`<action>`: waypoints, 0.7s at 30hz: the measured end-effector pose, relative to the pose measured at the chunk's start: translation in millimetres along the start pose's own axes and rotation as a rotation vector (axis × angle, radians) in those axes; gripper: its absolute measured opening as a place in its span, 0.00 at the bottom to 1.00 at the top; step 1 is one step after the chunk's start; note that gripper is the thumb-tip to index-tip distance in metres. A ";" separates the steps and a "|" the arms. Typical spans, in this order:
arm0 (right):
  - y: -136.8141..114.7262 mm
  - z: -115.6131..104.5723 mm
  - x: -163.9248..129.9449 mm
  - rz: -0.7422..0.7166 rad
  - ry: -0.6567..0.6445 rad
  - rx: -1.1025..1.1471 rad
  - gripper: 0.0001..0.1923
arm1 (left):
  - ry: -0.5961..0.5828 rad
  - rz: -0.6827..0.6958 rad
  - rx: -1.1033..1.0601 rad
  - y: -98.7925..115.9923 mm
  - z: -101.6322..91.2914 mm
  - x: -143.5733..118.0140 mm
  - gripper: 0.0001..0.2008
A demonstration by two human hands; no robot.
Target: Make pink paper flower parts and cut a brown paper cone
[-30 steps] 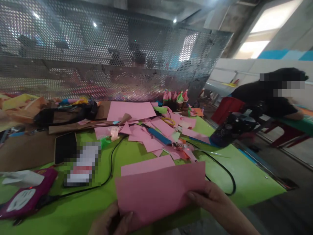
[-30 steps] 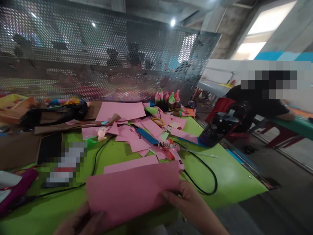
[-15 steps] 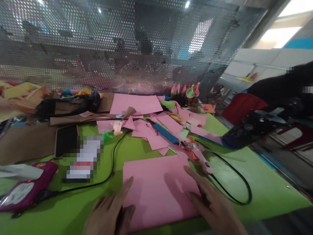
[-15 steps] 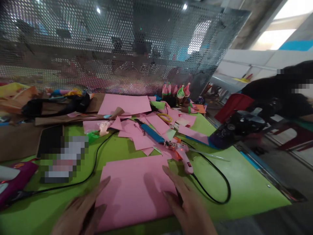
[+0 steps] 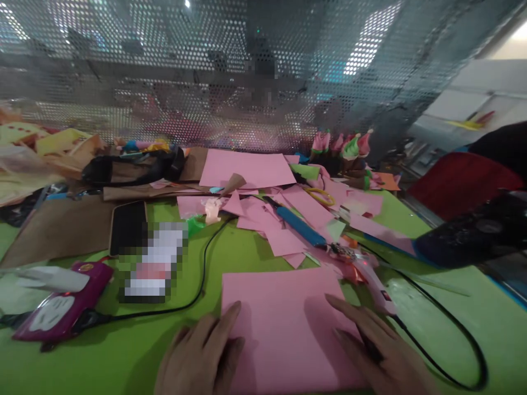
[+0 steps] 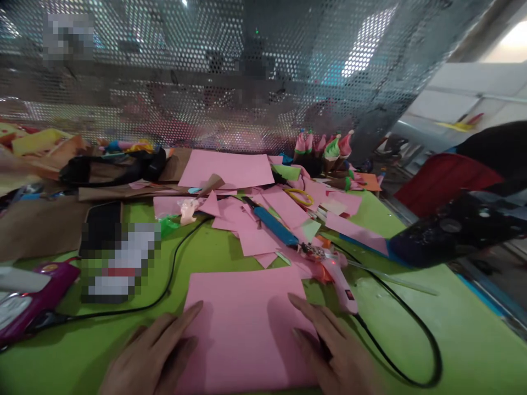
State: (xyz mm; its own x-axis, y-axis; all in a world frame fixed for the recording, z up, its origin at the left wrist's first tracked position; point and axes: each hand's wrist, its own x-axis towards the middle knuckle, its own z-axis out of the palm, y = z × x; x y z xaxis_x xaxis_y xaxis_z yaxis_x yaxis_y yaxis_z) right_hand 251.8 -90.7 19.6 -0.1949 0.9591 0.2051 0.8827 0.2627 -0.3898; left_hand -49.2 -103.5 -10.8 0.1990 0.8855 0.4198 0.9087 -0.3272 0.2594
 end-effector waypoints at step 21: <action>4.3 5.7 4.8 -0.014 0.034 0.005 0.22 | -0.023 0.021 0.071 -1.9 5.2 -1.8 0.22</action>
State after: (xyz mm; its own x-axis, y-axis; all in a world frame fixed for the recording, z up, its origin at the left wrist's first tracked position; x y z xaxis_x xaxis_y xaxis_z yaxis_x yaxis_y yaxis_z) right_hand 252.3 -84.4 13.8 -0.1926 0.9513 0.2408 0.8777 0.2768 -0.3912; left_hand -49.4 -102.8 -16.6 0.2263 0.8863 0.4040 0.9277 -0.3225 0.1879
